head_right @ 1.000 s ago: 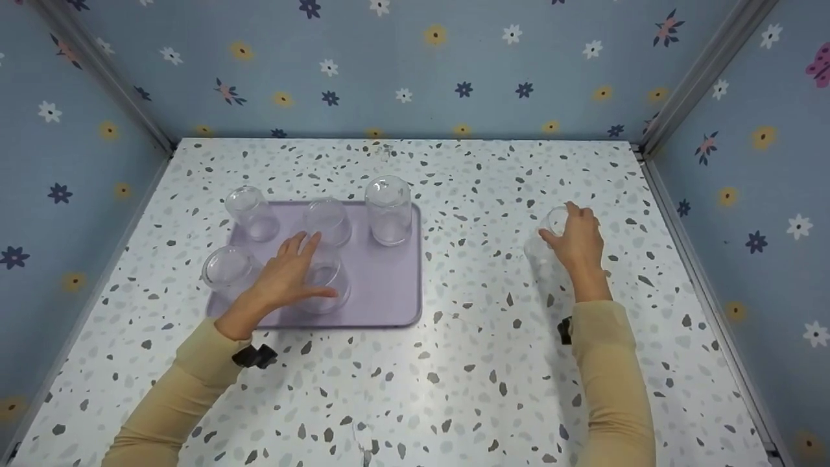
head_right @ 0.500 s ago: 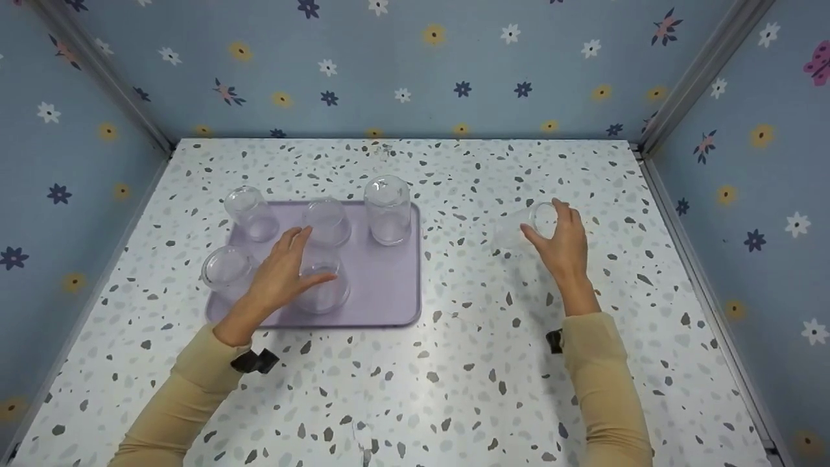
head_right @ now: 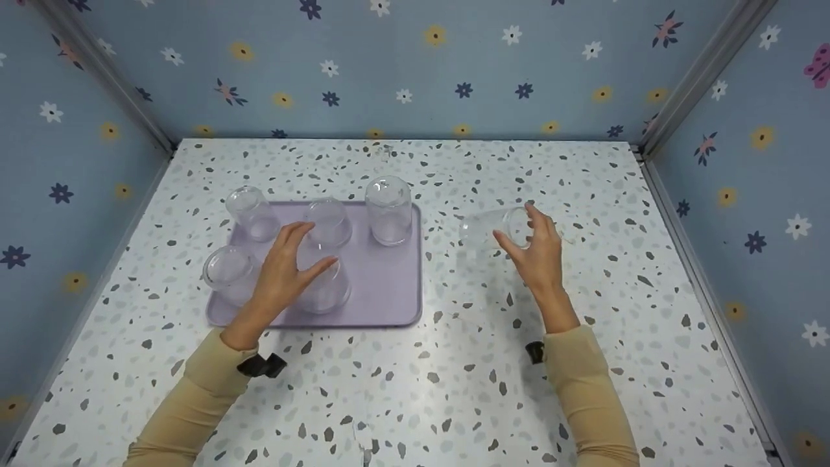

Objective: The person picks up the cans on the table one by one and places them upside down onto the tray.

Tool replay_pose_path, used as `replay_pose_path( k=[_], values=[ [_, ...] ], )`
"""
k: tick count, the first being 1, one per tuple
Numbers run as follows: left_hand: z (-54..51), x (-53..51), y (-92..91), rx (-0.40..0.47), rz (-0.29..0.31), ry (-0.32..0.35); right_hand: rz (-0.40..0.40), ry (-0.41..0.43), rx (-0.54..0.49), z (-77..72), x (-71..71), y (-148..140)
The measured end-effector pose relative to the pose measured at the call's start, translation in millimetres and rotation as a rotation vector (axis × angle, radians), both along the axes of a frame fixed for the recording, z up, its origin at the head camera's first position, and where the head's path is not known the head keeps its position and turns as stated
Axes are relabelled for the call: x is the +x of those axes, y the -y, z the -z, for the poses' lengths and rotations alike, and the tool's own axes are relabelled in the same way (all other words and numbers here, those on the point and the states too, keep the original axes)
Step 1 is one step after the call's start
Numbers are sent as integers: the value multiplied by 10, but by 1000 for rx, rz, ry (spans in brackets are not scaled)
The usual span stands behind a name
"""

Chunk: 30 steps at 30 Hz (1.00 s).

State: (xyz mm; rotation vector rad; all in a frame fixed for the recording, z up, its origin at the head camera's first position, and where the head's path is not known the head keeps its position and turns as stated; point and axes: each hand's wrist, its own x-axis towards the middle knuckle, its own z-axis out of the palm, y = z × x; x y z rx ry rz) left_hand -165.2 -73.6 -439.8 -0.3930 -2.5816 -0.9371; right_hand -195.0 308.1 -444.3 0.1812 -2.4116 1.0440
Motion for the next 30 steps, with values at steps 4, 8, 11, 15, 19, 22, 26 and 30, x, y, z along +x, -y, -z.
replay_pose_path(
  k=[4,8,11,15,19,22,26,30],
  values=[
    [-9,1,-26,46,-9,-14,-24,-48,-22,0,43,98],
    [-10,4,-59,97,-6,-38,-55,-79,-44,17,66,193],
    [-4,2,-87,143,6,-75,-76,-81,-55,30,81,256],
    [10,-3,-126,200,28,-129,-100,-70,-74,30,106,325],
    [17,-9,-161,258,57,-166,-120,-57,-110,-47,165,418],
    [17,-10,-182,305,85,-192,-134,-52,-138,-209,273,543],
    [14,-5,-219,359,129,-233,-164,-52,-182,-381,392,683],
    [4,0,-265,396,175,-252,-200,-58,-225,-404,427,742]
  ],
)
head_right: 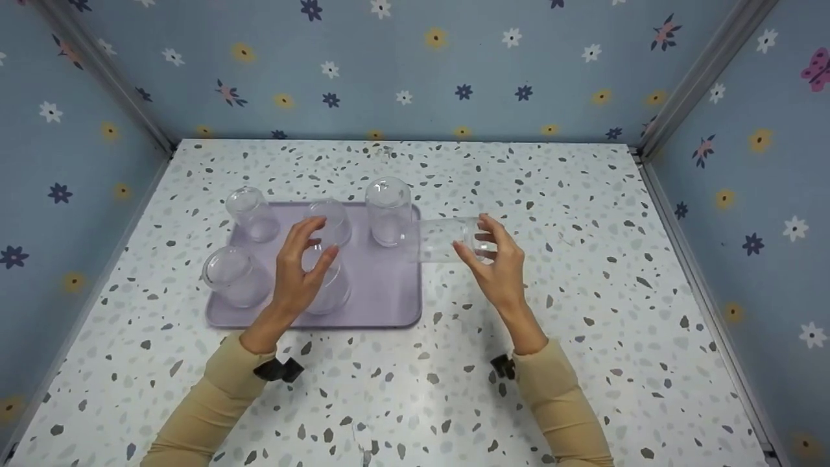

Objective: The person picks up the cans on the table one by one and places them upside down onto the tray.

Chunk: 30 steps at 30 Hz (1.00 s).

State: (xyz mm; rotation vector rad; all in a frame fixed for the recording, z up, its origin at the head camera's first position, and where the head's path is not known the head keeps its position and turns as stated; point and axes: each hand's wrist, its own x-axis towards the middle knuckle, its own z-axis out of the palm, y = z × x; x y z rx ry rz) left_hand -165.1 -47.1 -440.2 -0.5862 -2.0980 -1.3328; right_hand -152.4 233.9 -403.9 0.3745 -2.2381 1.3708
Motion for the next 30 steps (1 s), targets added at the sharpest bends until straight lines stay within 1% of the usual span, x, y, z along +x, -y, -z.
replay_pose_path(
  k=[4,7,10,14,19,22,26,30],
  values=[
    [-3,-1,-55,9,49,-9,-33,1,-37,4,30,44],
    [-1,-2,-92,1,88,-6,-59,19,-82,9,50,86],
    [0,6,-121,-10,120,7,-94,54,-149,12,64,137],
    [8,26,-156,-8,147,23,-147,89,-233,30,65,189],
    [10,62,-203,-1,180,45,-196,114,-300,155,18,177],
    [-1,85,-232,1,216,66,-244,133,-361,230,0,175],
    [-19,101,-266,5,254,74,-306,161,-447,268,10,209],
    [-30,107,-298,12,282,66,-318,204,-495,288,27,258]
  ],
)
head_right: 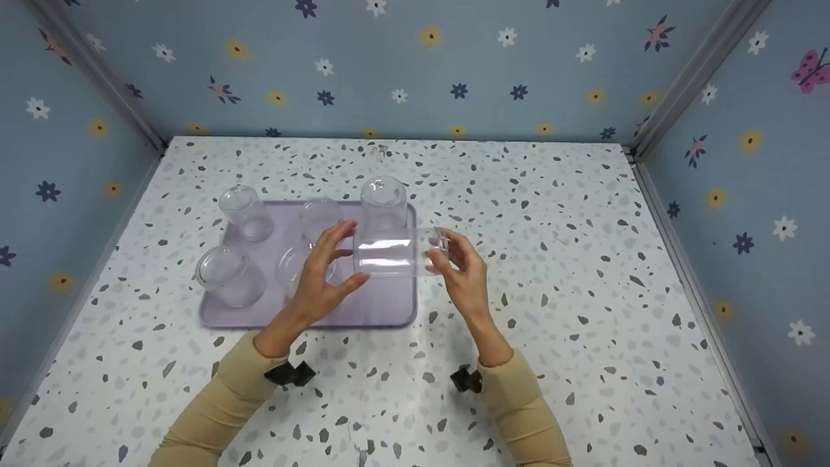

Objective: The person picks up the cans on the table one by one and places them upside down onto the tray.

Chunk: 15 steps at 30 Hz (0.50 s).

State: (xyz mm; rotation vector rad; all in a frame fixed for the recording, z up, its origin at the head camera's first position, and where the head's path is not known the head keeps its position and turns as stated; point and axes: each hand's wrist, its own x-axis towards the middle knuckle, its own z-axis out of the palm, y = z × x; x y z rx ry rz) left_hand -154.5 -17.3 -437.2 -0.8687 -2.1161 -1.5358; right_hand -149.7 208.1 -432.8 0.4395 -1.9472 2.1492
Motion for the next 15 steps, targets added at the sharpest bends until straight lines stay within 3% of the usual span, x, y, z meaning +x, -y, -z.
replay_pose_path(
  k=[8,9,11,15],
  values=[
    [-31,24,-39,28,22,14,-21,30,-68,144,-22,47],
    [-44,31,-41,34,23,16,-45,25,-99,333,-108,-15],
    [-103,61,-45,49,25,21,-67,25,-125,499,-187,-74],
    [-245,131,-44,79,28,15,-88,48,-92,1002,-428,-268]
  ],
)
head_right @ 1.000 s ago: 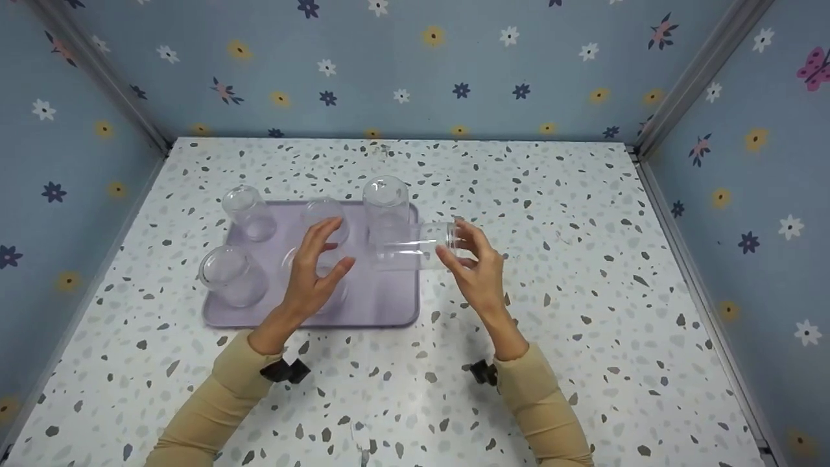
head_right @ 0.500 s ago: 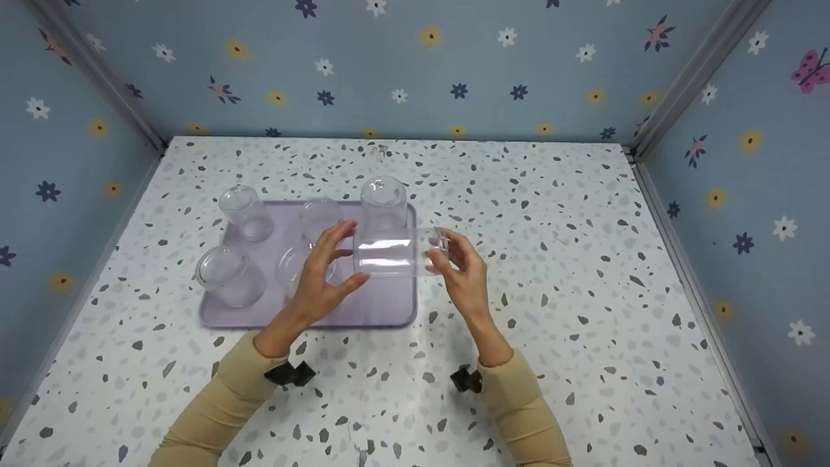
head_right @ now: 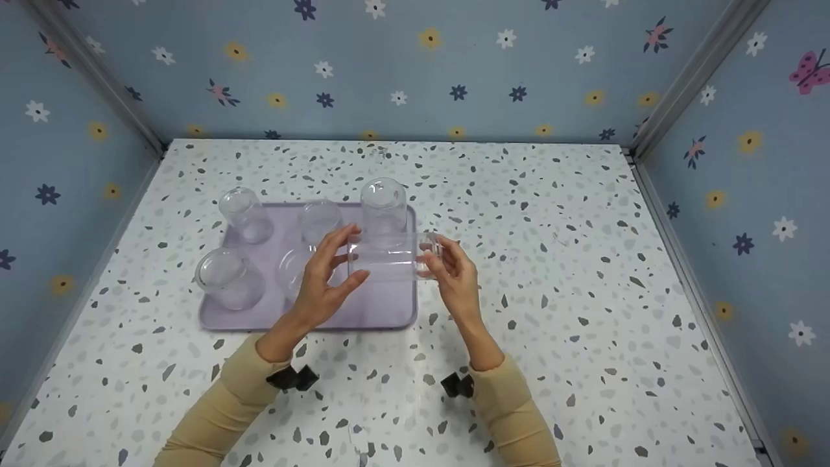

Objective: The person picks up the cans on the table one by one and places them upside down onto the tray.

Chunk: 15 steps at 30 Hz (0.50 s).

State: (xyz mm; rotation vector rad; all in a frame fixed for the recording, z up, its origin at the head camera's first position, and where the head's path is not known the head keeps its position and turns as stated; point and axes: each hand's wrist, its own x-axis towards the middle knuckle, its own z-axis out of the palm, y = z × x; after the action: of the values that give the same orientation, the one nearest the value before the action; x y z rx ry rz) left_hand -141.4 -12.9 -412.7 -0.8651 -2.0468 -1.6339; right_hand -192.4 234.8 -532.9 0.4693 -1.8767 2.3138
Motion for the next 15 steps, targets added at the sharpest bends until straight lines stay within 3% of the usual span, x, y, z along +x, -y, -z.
replay_pose_path(
  k=[1,3,5,8,13,14,15],
  values=[
    [-8,4,-1,4,-1,-2,9,17,19,-125,54,35],
    [25,-14,-2,4,-9,-10,0,24,38,99,-50,-37],
    [85,-41,0,-5,-21,-14,-31,21,18,223,-111,-69],
    [177,-82,4,-15,-31,-31,-86,9,-7,231,-111,-54],
    [195,-101,17,-21,-51,-73,-92,83,-24,-654,318,269],
    [187,-100,21,-25,-57,-76,-84,96,-32,-771,379,317],
    [183,-100,27,-31,-61,-79,-96,88,-44,-634,322,271]
  ],
)
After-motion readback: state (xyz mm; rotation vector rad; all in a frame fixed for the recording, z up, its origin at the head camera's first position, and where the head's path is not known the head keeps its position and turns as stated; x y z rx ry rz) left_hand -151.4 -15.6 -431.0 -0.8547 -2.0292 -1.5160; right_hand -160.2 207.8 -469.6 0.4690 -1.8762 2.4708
